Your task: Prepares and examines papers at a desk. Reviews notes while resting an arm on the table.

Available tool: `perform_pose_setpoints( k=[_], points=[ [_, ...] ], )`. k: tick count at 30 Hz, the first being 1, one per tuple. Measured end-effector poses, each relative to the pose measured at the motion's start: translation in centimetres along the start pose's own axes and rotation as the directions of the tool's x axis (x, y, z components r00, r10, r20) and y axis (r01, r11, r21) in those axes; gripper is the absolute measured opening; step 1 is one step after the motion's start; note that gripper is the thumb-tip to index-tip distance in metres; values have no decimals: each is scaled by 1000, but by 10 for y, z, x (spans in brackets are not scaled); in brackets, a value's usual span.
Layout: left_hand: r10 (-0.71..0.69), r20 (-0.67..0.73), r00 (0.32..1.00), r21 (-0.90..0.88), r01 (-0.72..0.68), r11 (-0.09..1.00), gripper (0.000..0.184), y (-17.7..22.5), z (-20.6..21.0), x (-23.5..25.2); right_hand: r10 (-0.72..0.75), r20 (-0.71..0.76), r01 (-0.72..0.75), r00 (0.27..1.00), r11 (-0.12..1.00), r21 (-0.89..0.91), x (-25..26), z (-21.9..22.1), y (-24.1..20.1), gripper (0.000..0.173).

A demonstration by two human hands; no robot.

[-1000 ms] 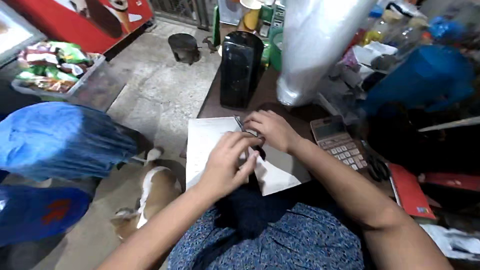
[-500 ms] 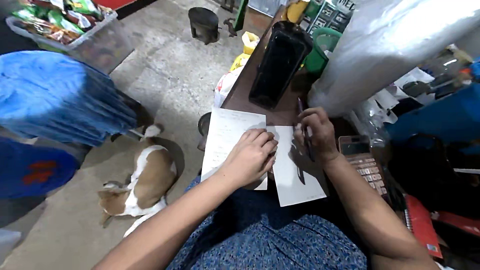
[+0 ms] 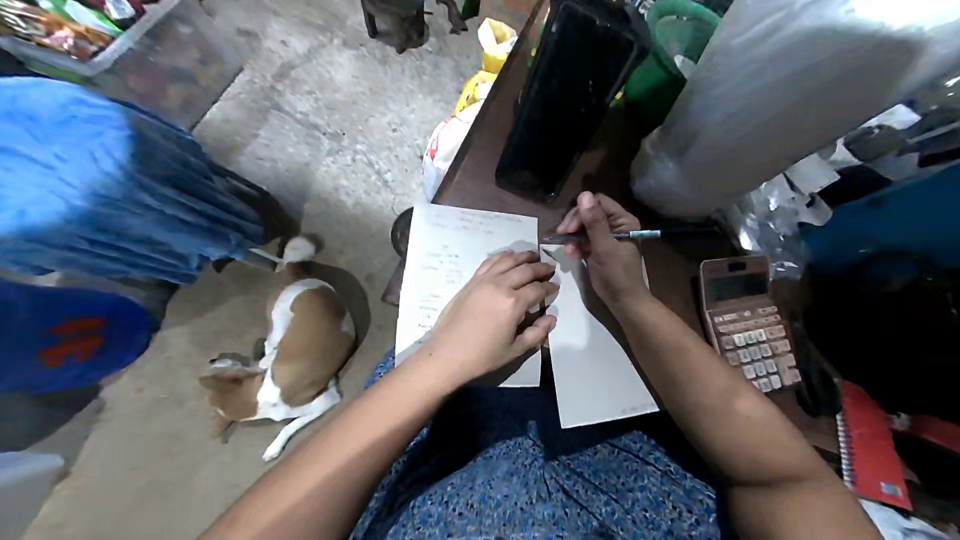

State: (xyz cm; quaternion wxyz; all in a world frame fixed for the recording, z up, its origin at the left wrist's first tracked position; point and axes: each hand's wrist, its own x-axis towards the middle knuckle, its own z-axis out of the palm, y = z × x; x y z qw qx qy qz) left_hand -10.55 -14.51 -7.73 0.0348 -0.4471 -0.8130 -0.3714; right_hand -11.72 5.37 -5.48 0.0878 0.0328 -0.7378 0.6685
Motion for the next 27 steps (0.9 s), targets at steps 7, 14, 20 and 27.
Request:
perform_pose_setpoints(
  k=[7,14,20,27],
  points=[
    [-9,-4,1000,15,9,1000,34,0,-1,0,-86,-1,85,996,988,-129,11,3,5,24],
    [-14,-3,1000,35,14,999,34,1,-1,0,-142,37,145,989,982,-120,12,3,9,28],
    [-14,4,1000,37,14,999,35,0,-2,0,-145,41,149,989,980,-130,12,2,11,30],
    [-11,5,1000,37,11,999,36,0,-1,0,-144,58,152,988,975,-160,12,2,12,29]
  ],
)
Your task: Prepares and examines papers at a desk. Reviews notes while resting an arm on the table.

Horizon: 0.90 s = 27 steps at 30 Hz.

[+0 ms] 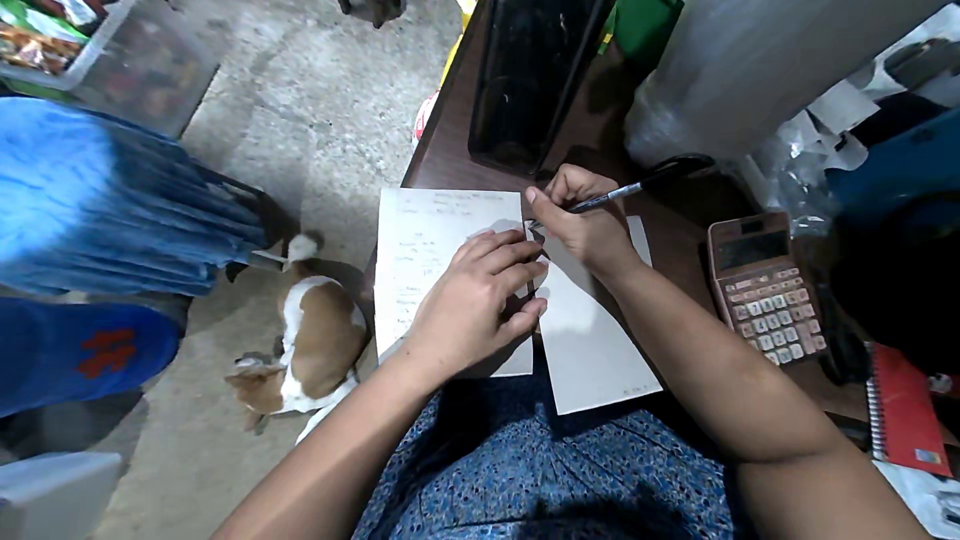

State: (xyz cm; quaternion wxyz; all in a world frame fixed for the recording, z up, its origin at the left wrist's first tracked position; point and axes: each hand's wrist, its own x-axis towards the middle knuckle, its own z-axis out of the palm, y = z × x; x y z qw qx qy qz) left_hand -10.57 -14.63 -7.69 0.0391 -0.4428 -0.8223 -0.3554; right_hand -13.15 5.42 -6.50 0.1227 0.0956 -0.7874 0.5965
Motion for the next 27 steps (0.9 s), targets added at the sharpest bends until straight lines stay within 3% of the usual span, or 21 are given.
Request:
perform_pose_setpoints(
  k=[27],
  points=[
    [11,-10,1000,7,-10,1000,36,0,0,0,-56,-36,56,998,998,-20,0,2,1,33]
  ],
)
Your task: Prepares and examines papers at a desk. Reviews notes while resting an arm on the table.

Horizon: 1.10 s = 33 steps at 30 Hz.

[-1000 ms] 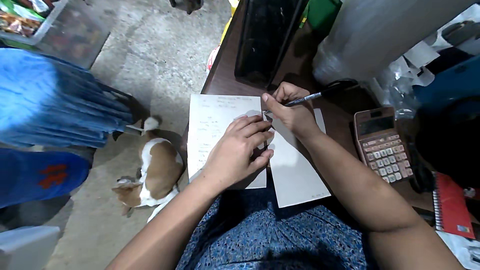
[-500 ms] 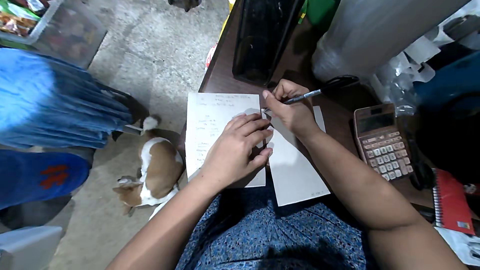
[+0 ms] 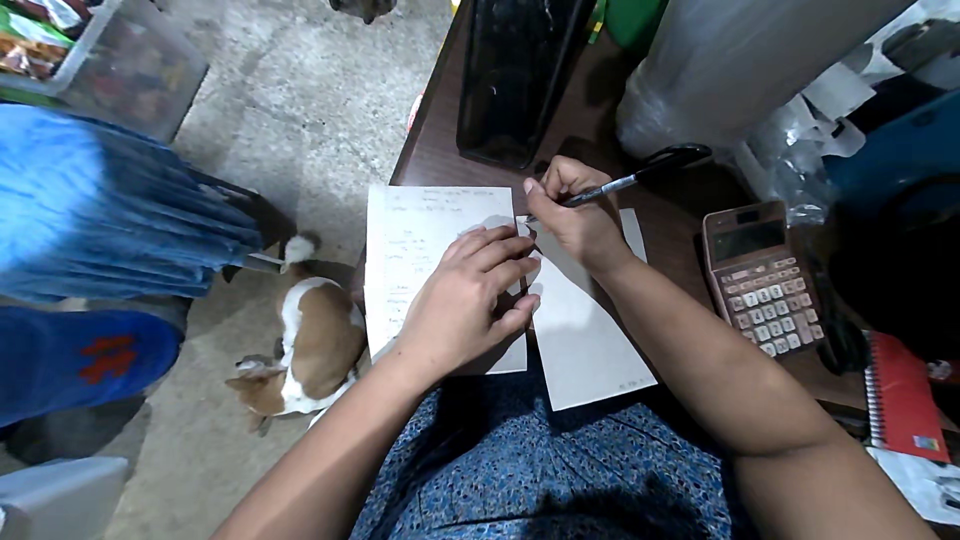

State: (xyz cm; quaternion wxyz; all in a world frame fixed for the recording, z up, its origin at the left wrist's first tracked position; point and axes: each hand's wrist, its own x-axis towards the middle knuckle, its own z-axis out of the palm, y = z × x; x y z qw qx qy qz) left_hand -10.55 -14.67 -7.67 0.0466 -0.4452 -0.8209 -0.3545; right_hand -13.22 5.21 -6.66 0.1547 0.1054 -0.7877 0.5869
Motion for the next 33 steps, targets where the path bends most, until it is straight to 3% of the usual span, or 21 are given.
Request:
perform_pose_setpoints(
  k=[33],
  points=[
    [-8,20,1000,4,8,1000,37,1,-1,0,-41,-34,41,999,999,-4,1,1,0,34]
  ],
)
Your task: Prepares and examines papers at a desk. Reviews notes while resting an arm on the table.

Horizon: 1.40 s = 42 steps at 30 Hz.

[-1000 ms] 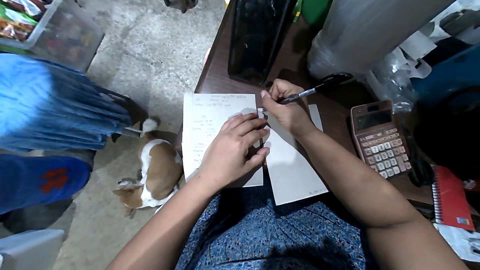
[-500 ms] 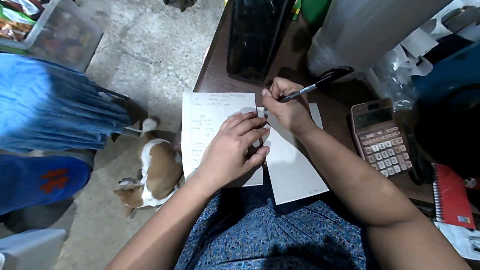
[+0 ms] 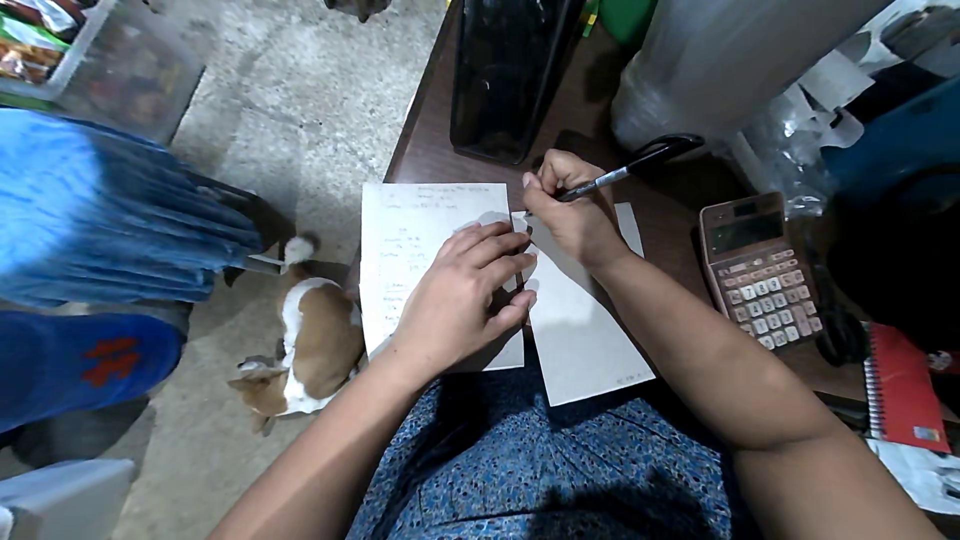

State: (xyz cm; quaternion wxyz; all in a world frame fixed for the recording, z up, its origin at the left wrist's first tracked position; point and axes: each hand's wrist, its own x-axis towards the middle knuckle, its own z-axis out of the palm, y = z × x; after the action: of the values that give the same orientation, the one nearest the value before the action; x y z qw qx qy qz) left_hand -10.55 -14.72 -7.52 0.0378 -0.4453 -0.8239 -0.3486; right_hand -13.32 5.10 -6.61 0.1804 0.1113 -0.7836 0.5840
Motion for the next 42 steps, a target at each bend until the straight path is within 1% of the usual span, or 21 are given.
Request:
perform_pose_setpoints(
  k=[3,9,25,29,34,42],
  points=[
    [-5,0,1000,1,5,1000,37,0,0,0,29,-2,-29,1000,999,38,-1,-5,-1,33],
    [-1,-9,1000,4,1,1000,37,0,0,0,79,18,-79,997,996,33,-3,-7,-1,34],
    [-3,-7,1000,8,4,1000,37,0,0,0,49,42,-50,998,998,26,-2,-8,2,32],
    [-6,-3,1000,9,6,1000,37,0,0,0,40,27,-42,999,998,50,-1,-7,2,32],
    [-2,-4,1000,9,2,1000,38,-1,0,0,44,19,-44,999,999,-14,-1,-8,1,34],
    [-1,-4,1000,12,1,1000,37,0,0,0,29,2,-29,1000,999,12,-1,-7,2,34]
  ],
)
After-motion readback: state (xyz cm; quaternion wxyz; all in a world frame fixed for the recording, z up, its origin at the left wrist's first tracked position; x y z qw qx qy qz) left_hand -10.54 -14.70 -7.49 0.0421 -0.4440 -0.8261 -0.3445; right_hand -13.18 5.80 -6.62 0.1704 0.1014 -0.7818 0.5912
